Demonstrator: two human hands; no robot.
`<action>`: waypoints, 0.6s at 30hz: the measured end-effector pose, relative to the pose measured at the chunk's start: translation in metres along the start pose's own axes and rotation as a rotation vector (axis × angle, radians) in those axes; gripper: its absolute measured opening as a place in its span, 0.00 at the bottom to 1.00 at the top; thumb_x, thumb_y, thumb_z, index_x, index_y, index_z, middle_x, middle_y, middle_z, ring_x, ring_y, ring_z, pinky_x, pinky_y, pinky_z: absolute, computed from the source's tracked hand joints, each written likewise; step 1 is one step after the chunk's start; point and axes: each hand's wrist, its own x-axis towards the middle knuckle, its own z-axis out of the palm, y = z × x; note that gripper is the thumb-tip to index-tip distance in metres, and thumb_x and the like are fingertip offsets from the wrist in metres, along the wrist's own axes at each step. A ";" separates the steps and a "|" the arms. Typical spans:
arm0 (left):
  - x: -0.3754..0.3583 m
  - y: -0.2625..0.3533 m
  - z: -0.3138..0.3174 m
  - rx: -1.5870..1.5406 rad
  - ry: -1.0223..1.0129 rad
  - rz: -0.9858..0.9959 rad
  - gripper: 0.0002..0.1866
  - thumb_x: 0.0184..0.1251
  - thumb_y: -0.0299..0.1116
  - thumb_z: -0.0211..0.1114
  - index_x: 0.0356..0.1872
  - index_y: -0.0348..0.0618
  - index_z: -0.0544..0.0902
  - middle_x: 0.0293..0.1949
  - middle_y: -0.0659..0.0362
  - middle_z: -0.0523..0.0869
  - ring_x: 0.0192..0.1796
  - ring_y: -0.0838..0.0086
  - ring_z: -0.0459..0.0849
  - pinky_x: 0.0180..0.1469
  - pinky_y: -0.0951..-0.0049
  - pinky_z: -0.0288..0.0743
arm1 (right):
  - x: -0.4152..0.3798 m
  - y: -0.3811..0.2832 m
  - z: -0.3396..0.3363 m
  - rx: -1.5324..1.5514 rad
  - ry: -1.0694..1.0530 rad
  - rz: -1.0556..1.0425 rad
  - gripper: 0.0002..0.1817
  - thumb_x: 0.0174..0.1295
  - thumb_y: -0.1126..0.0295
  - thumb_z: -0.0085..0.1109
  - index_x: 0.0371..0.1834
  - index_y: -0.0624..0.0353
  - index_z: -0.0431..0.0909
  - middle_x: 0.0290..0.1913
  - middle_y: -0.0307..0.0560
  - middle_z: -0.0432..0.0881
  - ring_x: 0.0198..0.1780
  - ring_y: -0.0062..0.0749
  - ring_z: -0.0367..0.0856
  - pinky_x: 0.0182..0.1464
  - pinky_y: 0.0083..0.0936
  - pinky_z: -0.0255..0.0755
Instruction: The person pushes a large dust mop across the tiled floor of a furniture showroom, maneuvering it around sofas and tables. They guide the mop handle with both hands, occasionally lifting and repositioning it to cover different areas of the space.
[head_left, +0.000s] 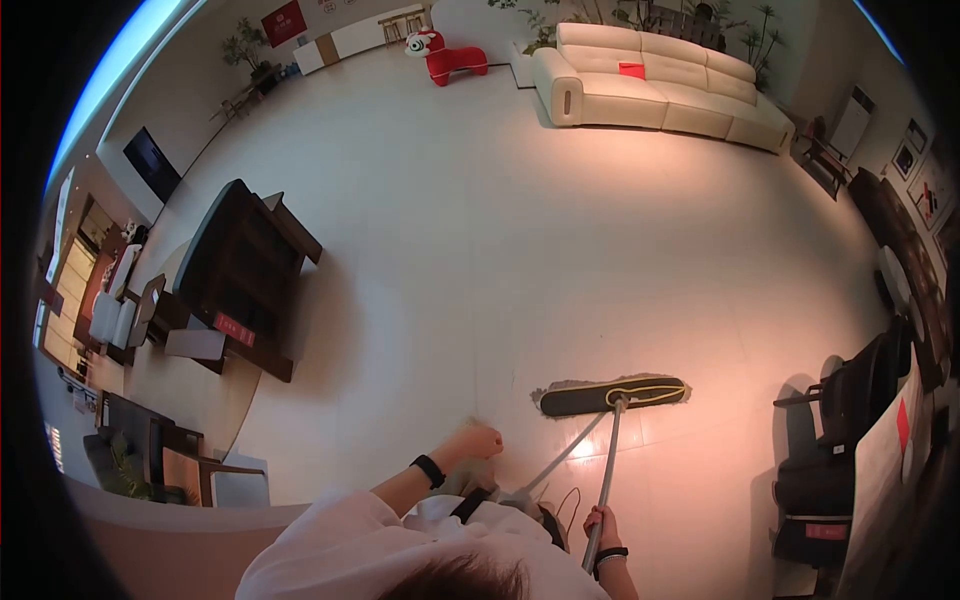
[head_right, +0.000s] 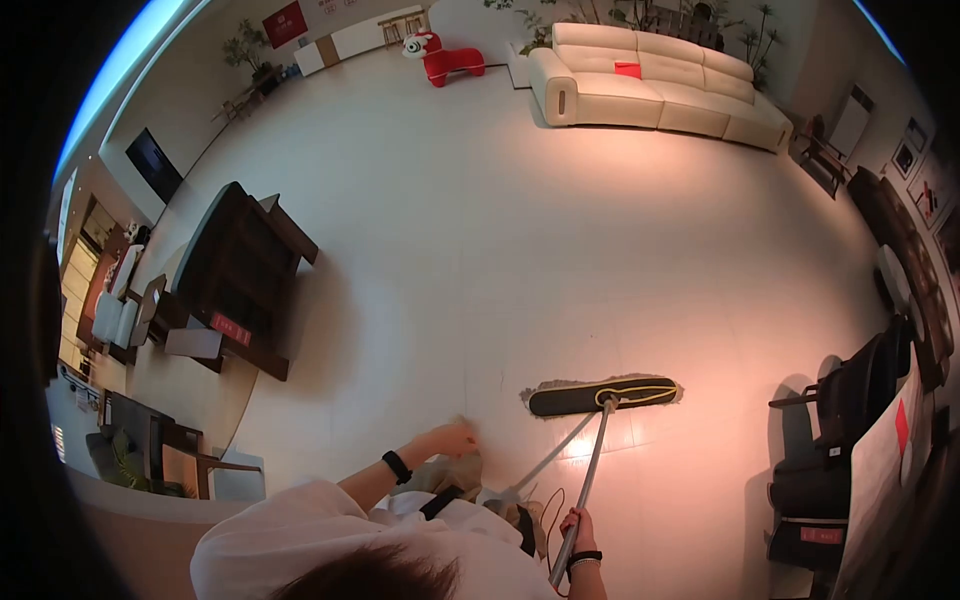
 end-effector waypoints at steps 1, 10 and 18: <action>0.011 -0.021 0.000 0.008 -0.014 -0.078 0.15 0.54 0.41 0.49 0.33 0.41 0.77 0.22 0.57 0.80 0.22 0.73 0.78 0.24 0.74 0.70 | 0.008 0.004 0.009 -0.012 0.012 -0.030 0.05 0.48 0.71 0.47 0.18 0.54 0.64 0.10 0.29 0.60 0.11 0.15 0.59 0.16 0.13 0.62; 0.048 -0.267 0.002 -0.030 0.061 -0.191 0.12 0.50 0.37 0.51 0.30 0.44 0.80 0.22 0.59 0.80 0.22 0.75 0.77 0.23 0.74 0.72 | 0.098 0.052 0.112 0.037 0.116 -0.134 0.05 0.49 0.75 0.45 0.29 0.64 0.65 0.12 0.33 0.63 0.13 0.16 0.65 0.17 0.12 0.65; 0.006 -0.362 -0.134 -0.536 0.217 -0.554 0.11 0.49 0.32 0.53 0.28 0.36 0.79 0.21 0.55 0.81 0.20 0.72 0.77 0.22 0.73 0.71 | 0.160 0.071 0.209 0.132 0.143 -0.222 0.06 0.49 0.77 0.43 0.19 0.57 0.59 0.11 0.32 0.59 0.12 0.17 0.61 0.14 0.10 0.62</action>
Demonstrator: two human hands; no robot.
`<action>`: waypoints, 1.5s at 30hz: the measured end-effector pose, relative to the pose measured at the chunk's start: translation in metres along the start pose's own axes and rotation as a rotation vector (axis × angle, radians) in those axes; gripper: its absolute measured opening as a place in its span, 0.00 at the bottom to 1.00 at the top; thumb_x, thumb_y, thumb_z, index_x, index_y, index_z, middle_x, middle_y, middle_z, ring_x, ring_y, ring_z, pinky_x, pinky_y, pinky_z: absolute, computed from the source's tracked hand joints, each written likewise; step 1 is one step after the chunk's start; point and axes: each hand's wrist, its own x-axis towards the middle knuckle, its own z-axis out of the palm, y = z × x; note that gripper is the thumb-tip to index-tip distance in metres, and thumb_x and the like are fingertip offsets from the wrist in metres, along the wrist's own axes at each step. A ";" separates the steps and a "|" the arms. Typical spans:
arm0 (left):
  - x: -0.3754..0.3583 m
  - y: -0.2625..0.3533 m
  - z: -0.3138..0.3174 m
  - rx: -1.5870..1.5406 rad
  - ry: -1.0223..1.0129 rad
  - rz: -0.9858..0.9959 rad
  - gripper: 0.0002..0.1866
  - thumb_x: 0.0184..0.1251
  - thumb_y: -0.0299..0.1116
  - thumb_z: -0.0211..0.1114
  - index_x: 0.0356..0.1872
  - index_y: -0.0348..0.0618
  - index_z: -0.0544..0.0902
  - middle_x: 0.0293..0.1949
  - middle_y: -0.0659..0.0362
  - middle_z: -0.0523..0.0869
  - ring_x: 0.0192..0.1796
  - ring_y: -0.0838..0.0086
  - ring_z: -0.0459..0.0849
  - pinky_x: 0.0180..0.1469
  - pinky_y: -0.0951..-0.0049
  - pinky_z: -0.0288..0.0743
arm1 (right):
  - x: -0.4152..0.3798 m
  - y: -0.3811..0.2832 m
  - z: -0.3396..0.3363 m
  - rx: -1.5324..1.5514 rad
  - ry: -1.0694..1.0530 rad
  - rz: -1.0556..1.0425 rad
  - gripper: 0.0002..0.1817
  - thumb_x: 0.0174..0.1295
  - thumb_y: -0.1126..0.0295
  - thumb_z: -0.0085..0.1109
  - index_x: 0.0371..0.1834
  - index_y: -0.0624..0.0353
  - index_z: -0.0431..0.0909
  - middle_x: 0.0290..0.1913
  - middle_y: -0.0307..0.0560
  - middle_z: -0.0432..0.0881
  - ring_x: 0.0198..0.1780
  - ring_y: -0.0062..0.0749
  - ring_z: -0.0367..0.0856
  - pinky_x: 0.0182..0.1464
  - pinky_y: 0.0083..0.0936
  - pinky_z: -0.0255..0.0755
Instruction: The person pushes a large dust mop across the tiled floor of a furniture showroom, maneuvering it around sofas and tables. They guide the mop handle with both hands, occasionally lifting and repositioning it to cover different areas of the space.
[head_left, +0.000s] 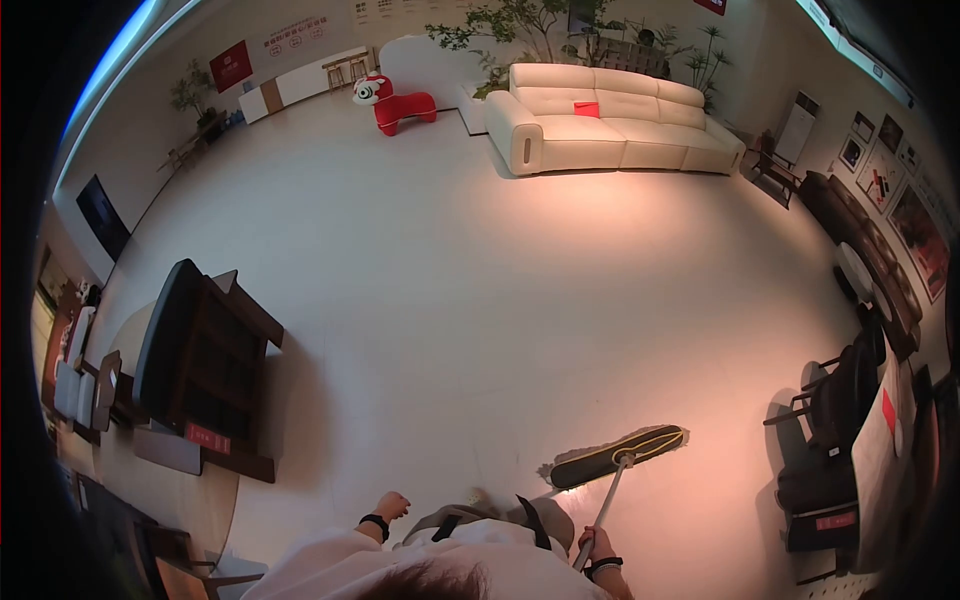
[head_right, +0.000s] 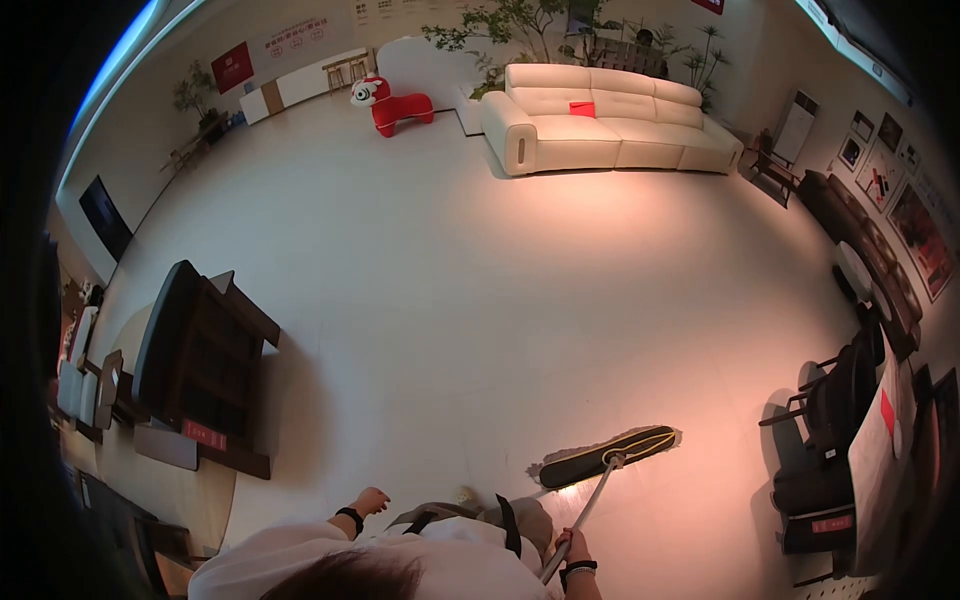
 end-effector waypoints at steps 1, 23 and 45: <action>0.006 -0.008 -0.012 0.022 -0.010 -0.020 0.11 0.49 0.32 0.53 0.27 0.36 0.79 0.21 0.55 0.81 0.19 0.72 0.77 0.22 0.73 0.71 | 0.001 0.000 0.016 -0.082 0.067 -0.027 0.07 0.49 0.78 0.43 0.18 0.56 0.58 0.11 0.32 0.59 0.11 0.17 0.60 0.14 0.11 0.62; 0.213 0.097 -0.229 0.518 -0.247 0.314 0.12 0.46 0.34 0.51 0.21 0.36 0.79 0.21 0.52 0.80 0.23 0.62 0.79 0.29 0.66 0.73 | 0.129 -0.011 0.328 -0.559 0.160 -0.421 0.06 0.43 0.73 0.41 0.12 0.55 0.60 0.14 0.44 0.64 0.20 0.33 0.66 0.26 0.23 0.66; 0.207 0.802 -0.610 0.633 0.652 1.723 0.16 0.47 0.20 0.55 0.40 0.43 0.72 0.24 0.61 0.73 0.22 0.73 0.72 0.23 0.75 0.67 | 0.264 0.010 0.481 -0.071 0.497 -0.295 0.05 0.49 0.77 0.37 0.18 0.60 0.59 0.10 0.46 0.59 0.11 0.37 0.60 0.16 0.33 0.65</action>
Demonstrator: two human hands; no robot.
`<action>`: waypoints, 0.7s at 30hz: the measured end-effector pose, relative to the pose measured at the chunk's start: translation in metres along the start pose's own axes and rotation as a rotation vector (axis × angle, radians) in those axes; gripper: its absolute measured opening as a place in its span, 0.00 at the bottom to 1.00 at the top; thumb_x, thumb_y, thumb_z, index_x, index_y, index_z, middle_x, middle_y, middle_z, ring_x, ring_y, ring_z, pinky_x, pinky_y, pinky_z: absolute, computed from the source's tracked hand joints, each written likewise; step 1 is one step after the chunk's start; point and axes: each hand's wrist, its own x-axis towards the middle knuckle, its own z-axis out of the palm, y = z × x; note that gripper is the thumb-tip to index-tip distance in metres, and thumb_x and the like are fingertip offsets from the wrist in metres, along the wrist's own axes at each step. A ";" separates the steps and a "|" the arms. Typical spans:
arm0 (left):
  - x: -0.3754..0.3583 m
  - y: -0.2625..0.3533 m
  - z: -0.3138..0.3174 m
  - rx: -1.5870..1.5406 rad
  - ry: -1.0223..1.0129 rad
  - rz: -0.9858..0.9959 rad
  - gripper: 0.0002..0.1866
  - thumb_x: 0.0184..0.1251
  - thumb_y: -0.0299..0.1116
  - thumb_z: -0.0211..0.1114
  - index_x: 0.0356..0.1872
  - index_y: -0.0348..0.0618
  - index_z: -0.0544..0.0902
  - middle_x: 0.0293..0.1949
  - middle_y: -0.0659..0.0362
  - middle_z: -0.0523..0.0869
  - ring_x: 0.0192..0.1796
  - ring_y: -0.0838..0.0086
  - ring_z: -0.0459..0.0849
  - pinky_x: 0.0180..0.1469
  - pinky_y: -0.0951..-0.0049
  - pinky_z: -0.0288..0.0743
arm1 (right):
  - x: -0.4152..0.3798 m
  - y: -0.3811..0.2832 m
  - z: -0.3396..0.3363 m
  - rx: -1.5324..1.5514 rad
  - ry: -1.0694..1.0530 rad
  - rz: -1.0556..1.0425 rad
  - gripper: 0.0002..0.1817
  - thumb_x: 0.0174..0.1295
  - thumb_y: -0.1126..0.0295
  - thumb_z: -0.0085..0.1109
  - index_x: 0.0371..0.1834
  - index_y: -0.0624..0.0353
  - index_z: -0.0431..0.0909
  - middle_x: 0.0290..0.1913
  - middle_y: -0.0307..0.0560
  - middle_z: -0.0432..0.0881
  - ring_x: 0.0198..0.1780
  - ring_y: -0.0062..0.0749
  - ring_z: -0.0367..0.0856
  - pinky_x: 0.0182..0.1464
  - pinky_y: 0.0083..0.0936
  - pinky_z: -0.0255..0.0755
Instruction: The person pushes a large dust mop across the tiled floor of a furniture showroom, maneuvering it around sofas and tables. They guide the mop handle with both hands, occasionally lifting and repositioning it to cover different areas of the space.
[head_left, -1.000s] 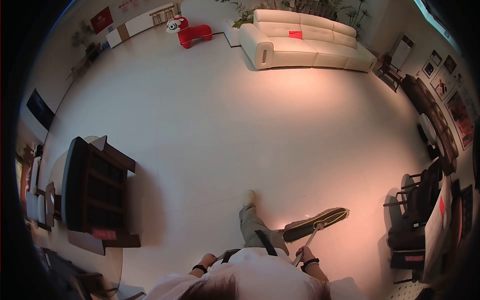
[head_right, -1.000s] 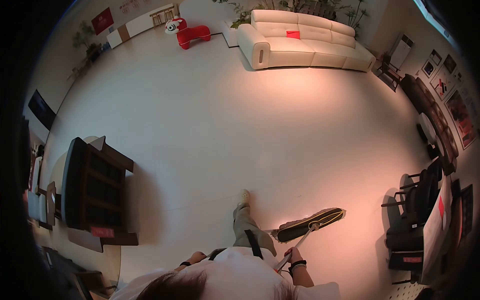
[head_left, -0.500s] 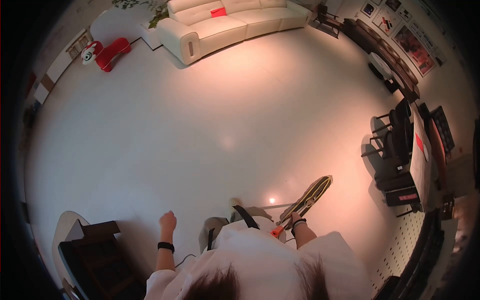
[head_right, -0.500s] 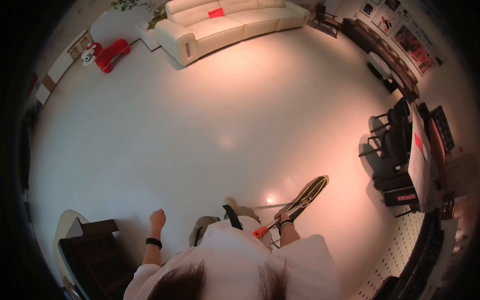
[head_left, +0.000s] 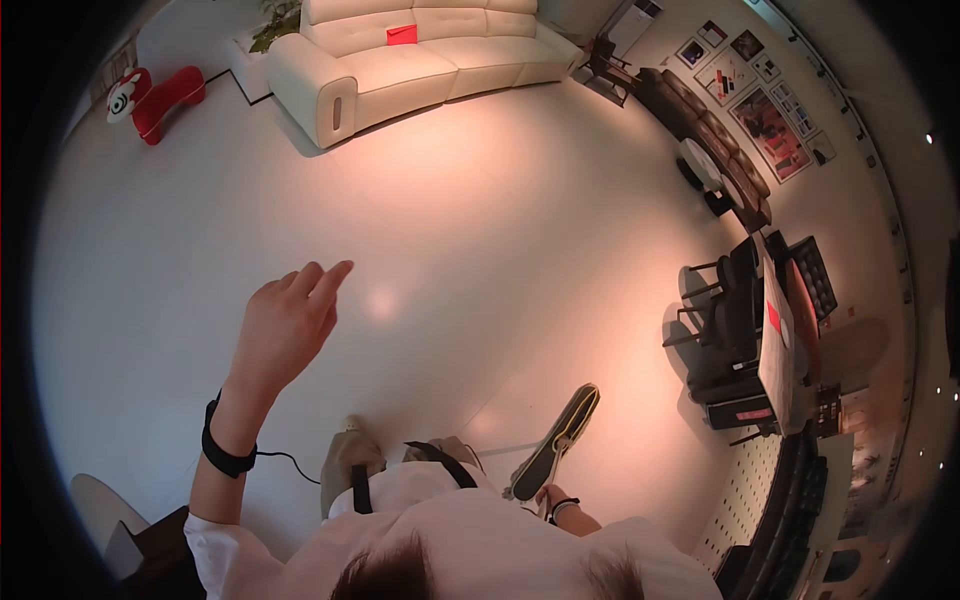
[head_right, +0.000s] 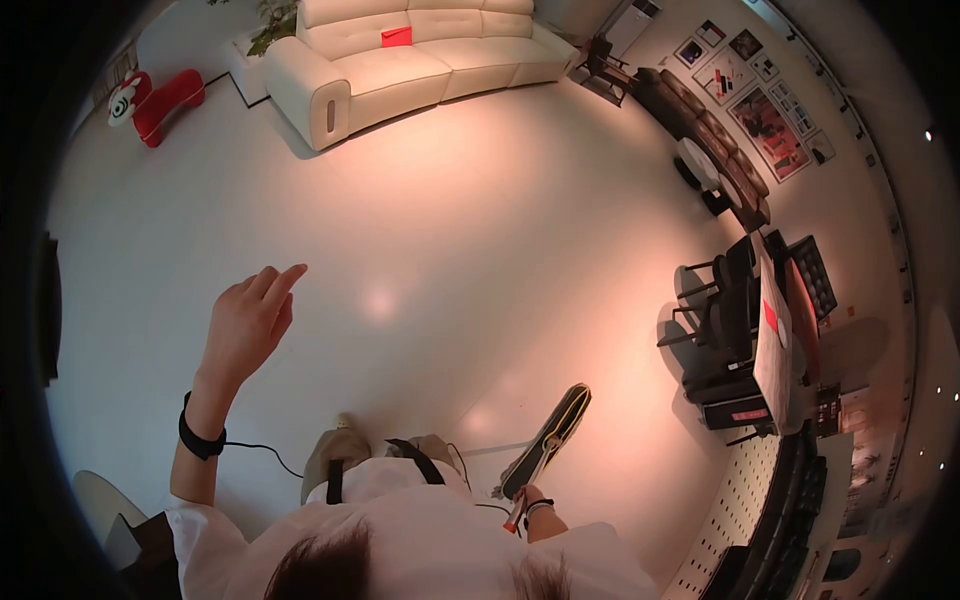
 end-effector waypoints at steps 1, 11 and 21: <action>0.013 -0.007 -0.010 -0.020 0.041 0.043 0.16 0.45 0.20 0.55 0.39 0.43 0.72 0.24 0.61 0.72 0.22 0.72 0.72 0.23 0.75 0.67 | 0.000 0.004 0.016 -0.060 -0.047 0.006 0.04 0.48 0.77 0.37 0.18 0.60 0.59 0.11 0.46 0.59 0.11 0.36 0.60 0.16 0.32 0.65; 0.095 -0.020 -0.074 -0.385 0.166 0.470 0.11 0.38 0.26 0.52 0.28 0.38 0.67 0.25 0.58 0.69 0.18 0.73 0.63 0.16 0.73 0.59 | -0.098 0.003 0.198 0.002 0.053 0.054 0.02 0.45 0.78 0.36 0.19 0.60 0.60 0.14 0.44 0.61 0.17 0.34 0.65 0.21 0.31 0.66; 0.242 -0.057 0.000 -0.558 0.196 0.570 0.10 0.43 0.24 0.48 0.31 0.37 0.70 0.24 0.56 0.70 0.19 0.72 0.64 0.18 0.74 0.60 | -0.046 -0.073 0.243 0.357 0.168 0.112 0.04 0.49 0.74 0.41 0.28 0.62 0.61 0.17 0.47 0.62 0.18 0.35 0.64 0.24 0.34 0.70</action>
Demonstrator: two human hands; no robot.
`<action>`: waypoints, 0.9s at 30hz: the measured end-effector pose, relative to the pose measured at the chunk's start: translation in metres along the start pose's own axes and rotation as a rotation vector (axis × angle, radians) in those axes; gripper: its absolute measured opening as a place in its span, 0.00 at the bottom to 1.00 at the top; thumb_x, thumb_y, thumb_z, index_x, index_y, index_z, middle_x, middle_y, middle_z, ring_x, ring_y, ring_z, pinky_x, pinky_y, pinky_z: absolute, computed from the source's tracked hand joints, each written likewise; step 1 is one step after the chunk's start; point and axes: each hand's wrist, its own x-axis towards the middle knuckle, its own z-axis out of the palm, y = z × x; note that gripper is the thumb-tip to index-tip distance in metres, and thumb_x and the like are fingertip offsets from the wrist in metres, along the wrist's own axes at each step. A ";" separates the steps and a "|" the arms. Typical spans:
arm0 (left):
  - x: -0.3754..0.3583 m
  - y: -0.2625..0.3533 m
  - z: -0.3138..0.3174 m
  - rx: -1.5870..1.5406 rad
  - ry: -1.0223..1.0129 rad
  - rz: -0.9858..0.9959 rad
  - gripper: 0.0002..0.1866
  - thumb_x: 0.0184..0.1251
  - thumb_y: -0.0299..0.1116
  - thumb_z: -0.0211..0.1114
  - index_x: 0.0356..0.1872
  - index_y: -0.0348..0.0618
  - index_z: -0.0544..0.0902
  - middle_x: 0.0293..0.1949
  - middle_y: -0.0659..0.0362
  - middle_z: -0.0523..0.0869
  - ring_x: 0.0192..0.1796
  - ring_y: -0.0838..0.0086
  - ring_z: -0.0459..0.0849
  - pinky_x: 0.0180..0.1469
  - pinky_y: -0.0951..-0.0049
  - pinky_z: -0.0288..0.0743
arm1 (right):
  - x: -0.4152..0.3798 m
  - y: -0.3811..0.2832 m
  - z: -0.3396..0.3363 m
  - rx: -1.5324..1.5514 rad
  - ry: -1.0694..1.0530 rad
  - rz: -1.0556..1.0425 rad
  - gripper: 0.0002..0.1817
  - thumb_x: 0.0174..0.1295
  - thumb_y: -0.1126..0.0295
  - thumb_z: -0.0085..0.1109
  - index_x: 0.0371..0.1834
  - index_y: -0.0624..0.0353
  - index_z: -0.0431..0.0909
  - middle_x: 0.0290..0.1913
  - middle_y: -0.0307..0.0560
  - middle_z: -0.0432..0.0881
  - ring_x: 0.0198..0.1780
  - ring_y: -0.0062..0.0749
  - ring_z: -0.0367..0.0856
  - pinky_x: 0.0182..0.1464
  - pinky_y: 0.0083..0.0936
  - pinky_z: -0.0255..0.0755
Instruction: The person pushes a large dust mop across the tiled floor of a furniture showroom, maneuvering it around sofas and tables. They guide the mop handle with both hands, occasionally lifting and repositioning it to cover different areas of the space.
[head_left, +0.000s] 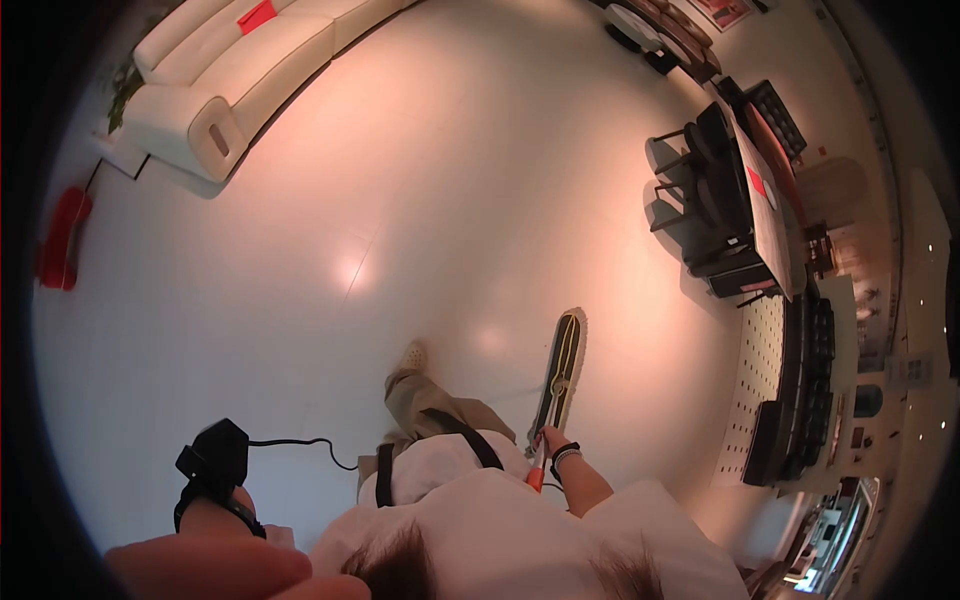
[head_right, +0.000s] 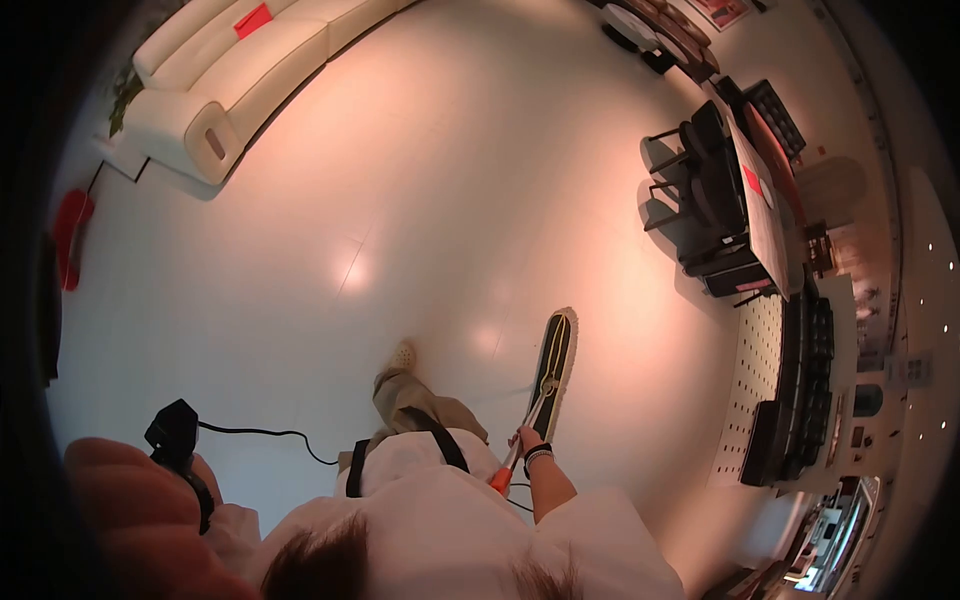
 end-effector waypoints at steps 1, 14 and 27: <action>0.012 -0.014 0.006 -0.014 -0.001 0.012 0.10 0.44 0.23 0.48 0.31 0.36 0.70 0.24 0.56 0.70 0.19 0.72 0.65 0.18 0.74 0.60 | 0.002 -0.004 0.005 0.006 0.026 0.002 0.05 0.49 0.74 0.41 0.29 0.62 0.61 0.18 0.47 0.62 0.18 0.35 0.64 0.24 0.35 0.70; 0.078 -0.182 0.192 -0.321 -0.382 -0.448 0.13 0.44 0.17 0.48 0.33 0.38 0.75 0.22 0.56 0.72 0.16 0.74 0.67 0.18 0.78 0.60 | 0.009 -0.077 0.101 0.791 -0.085 0.211 0.05 0.50 0.73 0.42 0.25 0.58 0.57 0.17 0.43 0.62 0.15 0.26 0.62 0.16 0.20 0.62; -0.389 -0.478 0.361 -0.592 -0.891 -2.262 0.14 0.54 0.33 0.47 0.40 0.41 0.73 0.22 0.51 0.78 0.21 0.64 0.77 0.21 0.66 0.73 | 0.005 -0.128 0.189 0.441 0.164 0.097 0.07 0.52 0.72 0.44 0.28 0.59 0.57 0.12 0.41 0.63 0.12 0.27 0.66 0.13 0.22 0.63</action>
